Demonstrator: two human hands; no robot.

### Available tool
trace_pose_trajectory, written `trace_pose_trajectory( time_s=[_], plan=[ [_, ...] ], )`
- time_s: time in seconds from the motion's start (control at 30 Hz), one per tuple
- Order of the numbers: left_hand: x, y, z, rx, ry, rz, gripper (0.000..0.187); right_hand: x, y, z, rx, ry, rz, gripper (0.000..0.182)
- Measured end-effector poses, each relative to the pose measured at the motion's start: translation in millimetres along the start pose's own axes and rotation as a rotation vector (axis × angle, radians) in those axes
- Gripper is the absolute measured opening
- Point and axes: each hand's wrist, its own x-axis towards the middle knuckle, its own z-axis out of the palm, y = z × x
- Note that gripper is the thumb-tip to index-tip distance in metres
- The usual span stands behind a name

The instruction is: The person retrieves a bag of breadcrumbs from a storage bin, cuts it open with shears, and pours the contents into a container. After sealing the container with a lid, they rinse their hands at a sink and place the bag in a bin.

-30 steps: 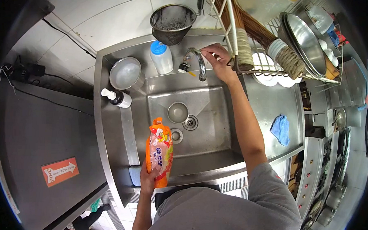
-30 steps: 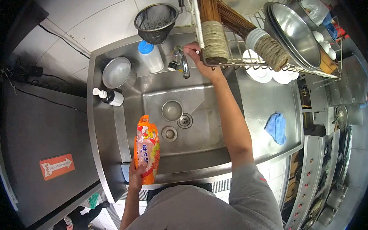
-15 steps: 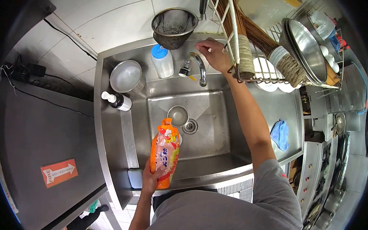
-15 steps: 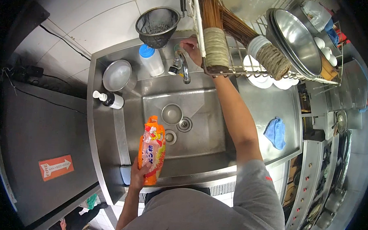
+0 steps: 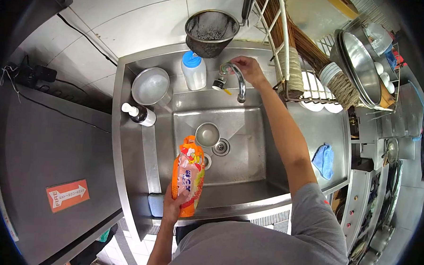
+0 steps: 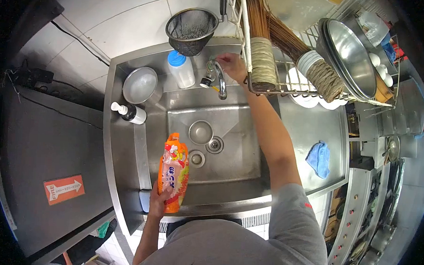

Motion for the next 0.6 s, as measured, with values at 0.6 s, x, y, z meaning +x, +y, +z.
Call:
trace_pose_trajectory(
  time_s=[0.6],
  plan=[
    [3,0,6,-0.017,0.035,0.023,0.056,8,57,27,-0.118,0.114,0.183,0.028]
  ],
)
